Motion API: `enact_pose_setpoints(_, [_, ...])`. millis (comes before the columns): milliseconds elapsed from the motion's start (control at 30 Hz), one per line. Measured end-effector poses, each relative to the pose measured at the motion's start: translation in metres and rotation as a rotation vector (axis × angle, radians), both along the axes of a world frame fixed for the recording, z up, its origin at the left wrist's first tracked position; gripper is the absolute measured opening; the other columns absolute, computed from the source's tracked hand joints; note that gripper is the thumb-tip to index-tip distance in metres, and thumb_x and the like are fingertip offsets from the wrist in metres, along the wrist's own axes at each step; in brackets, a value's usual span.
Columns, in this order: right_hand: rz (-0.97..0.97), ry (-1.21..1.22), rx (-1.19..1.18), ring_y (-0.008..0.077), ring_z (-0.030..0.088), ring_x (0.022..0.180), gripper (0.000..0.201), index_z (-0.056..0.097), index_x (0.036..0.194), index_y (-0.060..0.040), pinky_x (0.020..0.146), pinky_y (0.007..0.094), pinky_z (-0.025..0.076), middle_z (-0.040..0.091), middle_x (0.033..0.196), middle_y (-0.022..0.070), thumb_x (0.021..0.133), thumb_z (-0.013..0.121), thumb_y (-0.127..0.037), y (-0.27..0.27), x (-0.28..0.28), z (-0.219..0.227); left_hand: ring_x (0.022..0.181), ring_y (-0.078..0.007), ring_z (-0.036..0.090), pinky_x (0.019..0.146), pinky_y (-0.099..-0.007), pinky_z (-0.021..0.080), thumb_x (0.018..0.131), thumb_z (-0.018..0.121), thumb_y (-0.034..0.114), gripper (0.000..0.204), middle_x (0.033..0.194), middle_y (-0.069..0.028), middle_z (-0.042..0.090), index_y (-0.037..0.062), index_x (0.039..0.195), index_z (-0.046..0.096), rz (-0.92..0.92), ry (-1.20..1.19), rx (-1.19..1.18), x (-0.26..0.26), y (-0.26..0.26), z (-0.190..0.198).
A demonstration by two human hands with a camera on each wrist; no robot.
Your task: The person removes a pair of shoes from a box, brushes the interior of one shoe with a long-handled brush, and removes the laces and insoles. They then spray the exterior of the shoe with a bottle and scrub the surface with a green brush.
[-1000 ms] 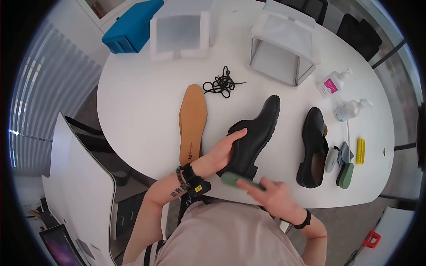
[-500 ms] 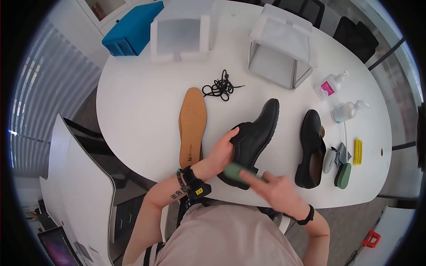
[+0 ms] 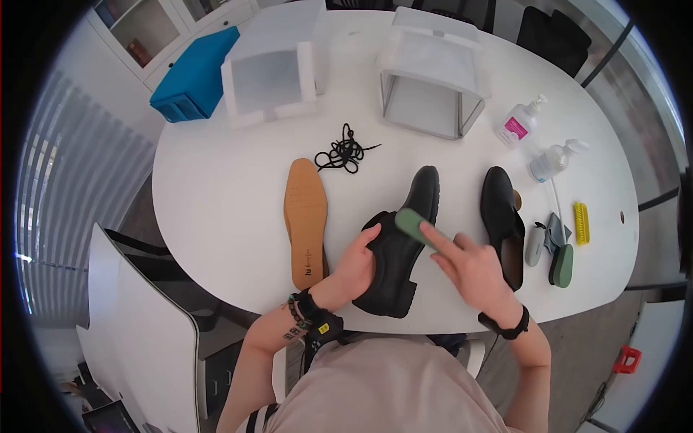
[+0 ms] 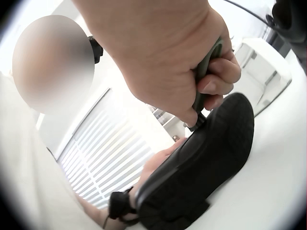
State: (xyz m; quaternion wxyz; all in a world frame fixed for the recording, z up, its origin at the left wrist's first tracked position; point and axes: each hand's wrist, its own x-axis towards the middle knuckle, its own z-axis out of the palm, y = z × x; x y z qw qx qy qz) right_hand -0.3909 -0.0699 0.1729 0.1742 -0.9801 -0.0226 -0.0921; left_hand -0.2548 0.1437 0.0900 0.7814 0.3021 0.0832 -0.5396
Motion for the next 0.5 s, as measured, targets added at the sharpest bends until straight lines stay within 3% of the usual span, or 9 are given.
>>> enact_pose_setpoints(33, [-0.005, 0.002, -0.007, 0.028, 0.056, 0.051, 0.065, 0.058, 0.162, -0.0281, 0.048, 0.0415, 0.047, 0.052, 0.072, 0.0089, 0.099, 0.076, -0.023, 0.0, -0.003, 0.001, 0.131, -0.0269, 0.067, 0.114, -0.0453, 0.053, 0.115, 0.052, 0.043, 0.054, 0.146, -0.0109, 0.069, 0.0042, 0.152, 0.058, -0.005, 0.002, -0.007, -0.001, -0.001, 0.003])
enact_pose_setpoints(133, [0.324, 0.143, 0.068, 0.0277, 0.057, 0.051, 0.063, 0.058, 0.161, -0.0296, 0.047, 0.0421, 0.047, 0.052, 0.071, 0.0083, 0.1, 0.074, -0.023, 0.008, -0.018, 0.001, 0.131, -0.0275, 0.067, 0.115, -0.0465, 0.052, 0.115, 0.052, 0.043, 0.053, 0.146, -0.0106, 0.069, 0.0047, 0.152, 0.057, 0.018, -0.001, 0.106, 0.0, 0.0, 0.011])
enact_pose_setpoints(233, [0.261, 0.096, -0.043, 0.0275, 0.056, 0.051, 0.062, 0.058, 0.161, -0.0306, 0.047, 0.0421, 0.048, 0.05, 0.069, 0.0076, 0.101, 0.074, -0.024, 0.007, -0.016, 0.008, 0.131, -0.0283, 0.067, 0.116, -0.0466, 0.052, 0.115, 0.053, 0.042, 0.053, 0.146, -0.0108, 0.069, 0.0045, 0.152, 0.058, -0.012, 0.034, 0.168, 0.002, 0.002, 0.007])
enact_pose_setpoints(267, [0.12, 0.068, -0.05, 0.0277, 0.056, 0.05, 0.063, 0.057, 0.162, -0.0313, 0.047, 0.0418, 0.048, 0.049, 0.069, 0.0068, 0.101, 0.073, -0.025, -0.002, -0.008, 0.008, 0.13, -0.0284, 0.068, 0.116, -0.0463, 0.052, 0.115, 0.053, 0.042, 0.053, 0.145, -0.0109, 0.07, 0.0043, 0.151, 0.058, -0.016, 0.032, 0.109, 0.003, 0.003, 0.002])
enact_pose_setpoints(367, [0.099, 0.051, -0.046, 0.0266, 0.056, 0.05, 0.065, 0.057, 0.162, -0.032, 0.046, 0.0414, 0.047, 0.049, 0.068, 0.0063, 0.1, 0.073, -0.025, -0.011, -0.003, 0.007, 0.129, -0.0281, 0.069, 0.115, -0.0451, 0.053, 0.114, 0.054, 0.042, 0.052, 0.144, -0.0113, 0.071, 0.0042, 0.15, 0.059, -0.007, -0.012, 0.069, -0.001, 0.001, 0.003])
enact_pose_setpoints(433, [0.382, 0.093, -0.109, 0.0231, 0.054, 0.048, 0.066, 0.054, 0.165, -0.0304, 0.045, 0.0407, 0.047, 0.05, 0.068, 0.005, 0.102, 0.071, -0.025, 0.008, -0.014, 0.01, 0.128, -0.0277, 0.069, 0.114, -0.0442, 0.053, 0.114, 0.055, 0.041, 0.052, 0.143, -0.0114, 0.071, 0.0043, 0.15, 0.06, -0.001, -0.049, 0.092, 0.002, -0.004, 0.008])
enact_pose_setpoints(500, [0.407, 0.065, -0.207, 0.0229, 0.054, 0.048, 0.066, 0.052, 0.166, -0.0306, 0.045, 0.0394, 0.046, 0.05, 0.069, 0.0049, 0.102, 0.07, -0.025, 0.011, -0.018, 0.008, 0.128, -0.0269, 0.07, 0.114, -0.0434, 0.053, 0.114, 0.056, 0.043, 0.053, 0.144, -0.0117, 0.071, 0.0042, 0.15, 0.06, -0.045, 0.017, 0.155, 0.002, -0.001, 0.011])
